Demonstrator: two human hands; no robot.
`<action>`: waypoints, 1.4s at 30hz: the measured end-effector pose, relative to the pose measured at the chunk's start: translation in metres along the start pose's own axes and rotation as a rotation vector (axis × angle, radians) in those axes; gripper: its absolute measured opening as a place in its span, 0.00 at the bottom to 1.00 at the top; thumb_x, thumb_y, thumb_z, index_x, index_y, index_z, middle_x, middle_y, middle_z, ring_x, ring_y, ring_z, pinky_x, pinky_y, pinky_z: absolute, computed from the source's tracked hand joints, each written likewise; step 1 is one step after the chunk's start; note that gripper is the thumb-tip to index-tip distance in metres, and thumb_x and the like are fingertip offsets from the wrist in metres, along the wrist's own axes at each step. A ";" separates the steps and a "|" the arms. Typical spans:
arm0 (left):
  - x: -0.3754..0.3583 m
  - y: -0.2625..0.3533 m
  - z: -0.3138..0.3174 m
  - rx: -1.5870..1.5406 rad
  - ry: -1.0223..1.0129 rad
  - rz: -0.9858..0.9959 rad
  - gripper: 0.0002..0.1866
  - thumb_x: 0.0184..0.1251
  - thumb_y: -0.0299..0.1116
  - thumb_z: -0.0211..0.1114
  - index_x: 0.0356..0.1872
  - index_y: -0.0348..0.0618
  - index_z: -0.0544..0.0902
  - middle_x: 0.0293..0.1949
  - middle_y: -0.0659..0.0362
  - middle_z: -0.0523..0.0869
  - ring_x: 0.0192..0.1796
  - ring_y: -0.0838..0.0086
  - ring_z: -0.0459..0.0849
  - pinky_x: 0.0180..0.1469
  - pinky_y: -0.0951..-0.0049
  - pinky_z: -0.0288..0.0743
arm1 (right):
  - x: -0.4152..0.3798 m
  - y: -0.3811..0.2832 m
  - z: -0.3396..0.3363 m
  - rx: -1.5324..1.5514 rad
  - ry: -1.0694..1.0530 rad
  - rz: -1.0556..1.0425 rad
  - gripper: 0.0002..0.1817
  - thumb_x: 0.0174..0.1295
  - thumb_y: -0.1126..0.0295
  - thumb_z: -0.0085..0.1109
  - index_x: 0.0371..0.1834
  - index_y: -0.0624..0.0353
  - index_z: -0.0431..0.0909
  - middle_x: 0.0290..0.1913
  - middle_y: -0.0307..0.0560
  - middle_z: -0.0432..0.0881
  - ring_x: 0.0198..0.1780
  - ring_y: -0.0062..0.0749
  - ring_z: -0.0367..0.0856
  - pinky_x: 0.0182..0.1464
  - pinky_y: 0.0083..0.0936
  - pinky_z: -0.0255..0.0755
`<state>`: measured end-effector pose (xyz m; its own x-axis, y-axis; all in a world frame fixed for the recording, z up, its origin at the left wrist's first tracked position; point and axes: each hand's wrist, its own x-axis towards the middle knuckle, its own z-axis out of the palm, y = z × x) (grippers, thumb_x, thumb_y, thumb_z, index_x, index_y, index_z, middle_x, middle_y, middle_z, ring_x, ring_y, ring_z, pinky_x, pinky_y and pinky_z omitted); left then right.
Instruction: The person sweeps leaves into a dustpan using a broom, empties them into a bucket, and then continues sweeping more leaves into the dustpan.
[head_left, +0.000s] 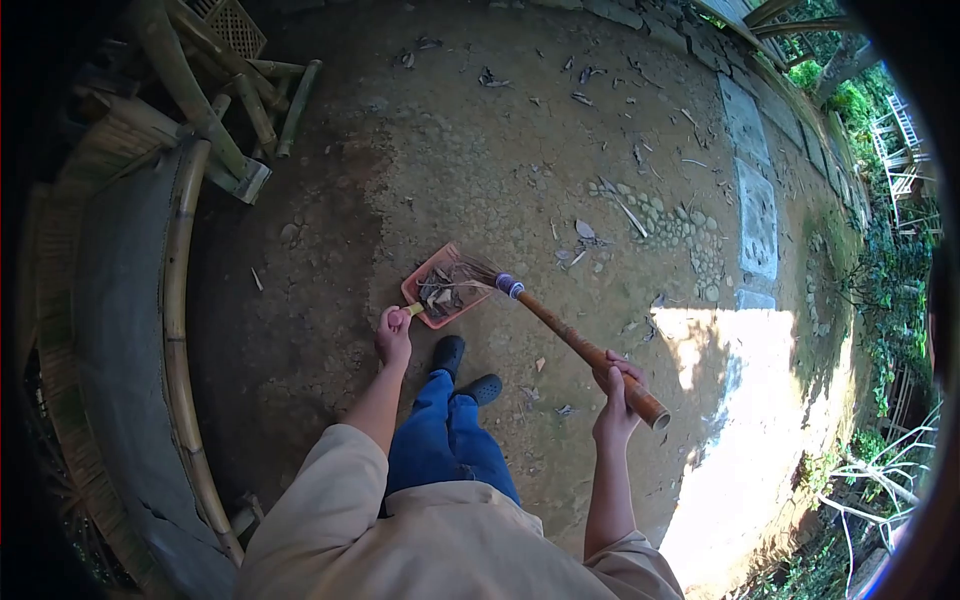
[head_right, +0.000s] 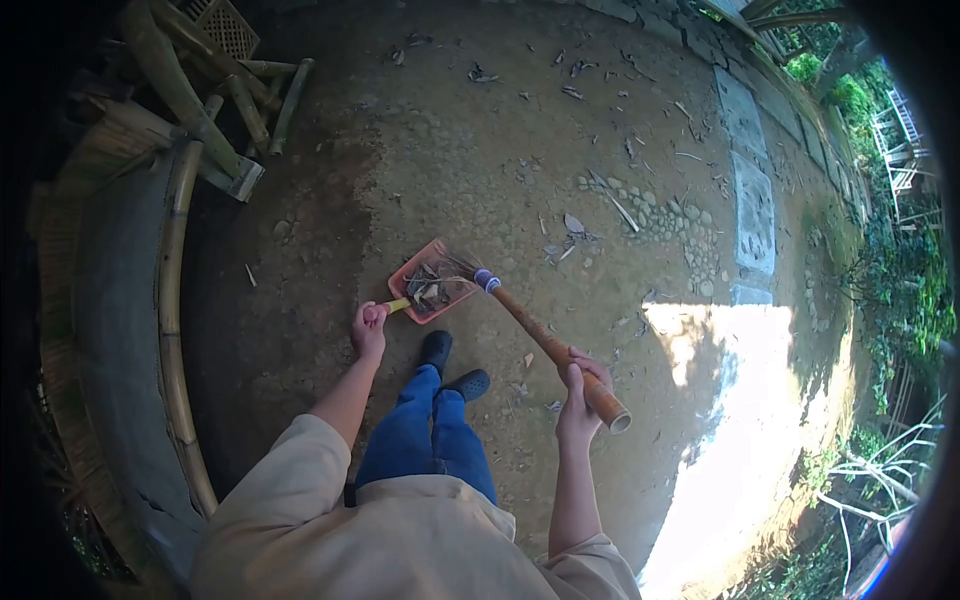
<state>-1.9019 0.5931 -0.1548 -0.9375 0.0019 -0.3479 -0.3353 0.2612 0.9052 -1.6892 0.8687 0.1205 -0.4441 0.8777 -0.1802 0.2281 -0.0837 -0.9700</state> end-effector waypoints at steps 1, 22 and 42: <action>-0.002 0.001 -0.004 -0.014 0.008 -0.003 0.17 0.64 0.28 0.70 0.54 0.41 0.79 0.52 0.53 0.82 0.56 0.67 0.84 0.58 0.70 0.80 | 0.002 0.003 -0.002 0.001 -0.008 -0.015 0.08 0.69 0.70 0.58 0.46 0.59 0.73 0.58 0.54 0.78 0.61 0.41 0.77 0.61 0.40 0.77; -0.039 -0.024 -0.120 0.038 0.279 -0.064 0.17 0.65 0.28 0.69 0.53 0.40 0.78 0.48 0.55 0.83 0.51 0.71 0.84 0.55 0.72 0.79 | 0.012 0.071 0.110 -0.112 -0.287 -0.296 0.03 0.64 0.78 0.61 0.39 0.62 0.79 0.50 0.52 0.84 0.56 0.37 0.80 0.65 0.33 0.68; -0.053 -0.041 -0.137 0.119 0.373 -0.107 0.17 0.63 0.28 0.71 0.52 0.41 0.79 0.47 0.54 0.84 0.50 0.70 0.85 0.54 0.70 0.80 | -0.039 0.006 0.064 -0.039 -0.323 -0.058 0.06 0.68 0.73 0.58 0.45 0.61 0.75 0.57 0.54 0.79 0.62 0.42 0.77 0.65 0.38 0.73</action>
<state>-1.8511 0.4498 -0.1398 -0.8746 -0.3763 -0.3059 -0.4400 0.3507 0.8267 -1.7259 0.8036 0.1111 -0.7080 0.6846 -0.1736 0.2247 -0.0147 -0.9743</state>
